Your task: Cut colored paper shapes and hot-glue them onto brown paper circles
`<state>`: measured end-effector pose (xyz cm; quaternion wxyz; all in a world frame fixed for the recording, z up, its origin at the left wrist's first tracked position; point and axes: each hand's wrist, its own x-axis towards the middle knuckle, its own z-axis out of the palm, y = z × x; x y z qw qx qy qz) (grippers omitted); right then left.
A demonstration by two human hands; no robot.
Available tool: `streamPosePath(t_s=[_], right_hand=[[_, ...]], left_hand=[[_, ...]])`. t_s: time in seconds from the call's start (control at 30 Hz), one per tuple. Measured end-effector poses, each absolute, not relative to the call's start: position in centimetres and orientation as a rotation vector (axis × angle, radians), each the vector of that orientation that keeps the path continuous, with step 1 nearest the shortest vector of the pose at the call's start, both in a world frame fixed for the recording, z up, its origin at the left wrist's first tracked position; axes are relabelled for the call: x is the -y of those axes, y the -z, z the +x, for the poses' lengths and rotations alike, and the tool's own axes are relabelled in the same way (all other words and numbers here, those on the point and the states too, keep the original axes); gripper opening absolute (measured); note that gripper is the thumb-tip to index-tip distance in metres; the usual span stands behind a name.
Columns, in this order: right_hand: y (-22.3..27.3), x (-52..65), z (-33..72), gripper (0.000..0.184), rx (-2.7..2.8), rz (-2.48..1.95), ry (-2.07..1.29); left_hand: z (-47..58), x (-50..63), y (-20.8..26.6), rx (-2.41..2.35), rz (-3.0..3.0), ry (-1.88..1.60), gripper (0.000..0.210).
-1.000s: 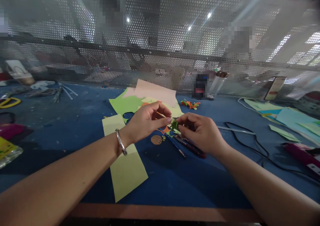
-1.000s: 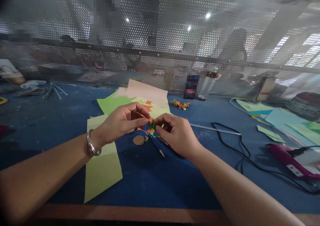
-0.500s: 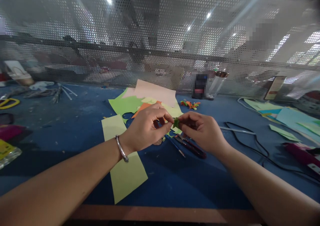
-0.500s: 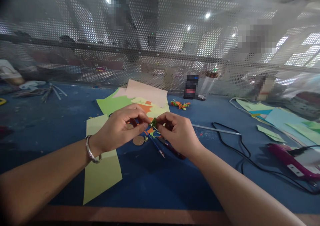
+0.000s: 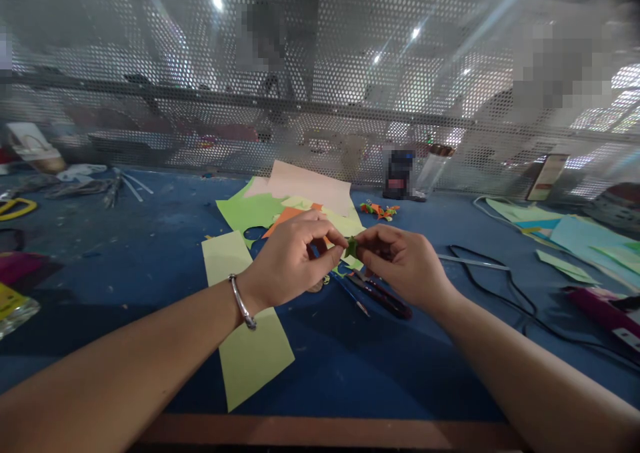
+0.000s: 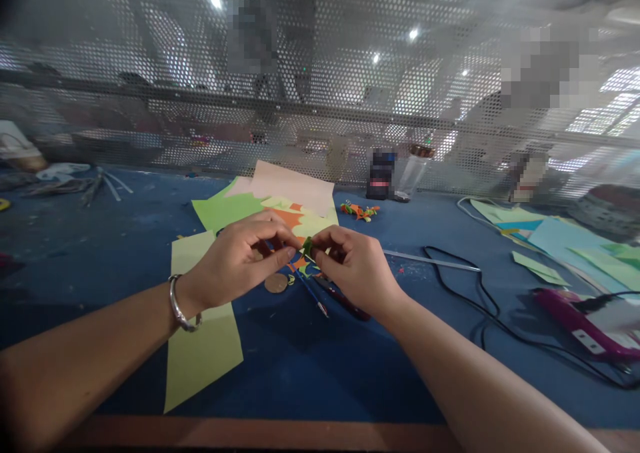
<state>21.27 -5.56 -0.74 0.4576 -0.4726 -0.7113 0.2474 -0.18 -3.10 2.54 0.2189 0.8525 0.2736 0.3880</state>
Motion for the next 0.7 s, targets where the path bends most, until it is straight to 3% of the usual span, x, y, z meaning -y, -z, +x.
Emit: streamPosePath(t_s=[0.7], right_hand=[[0.59,5.71,21.07,0.012,1.759,-1.182,-0.554]], left_hand=[[-0.2,3.18,-2.42,-0.789,2.294,-1.073,0.005]])
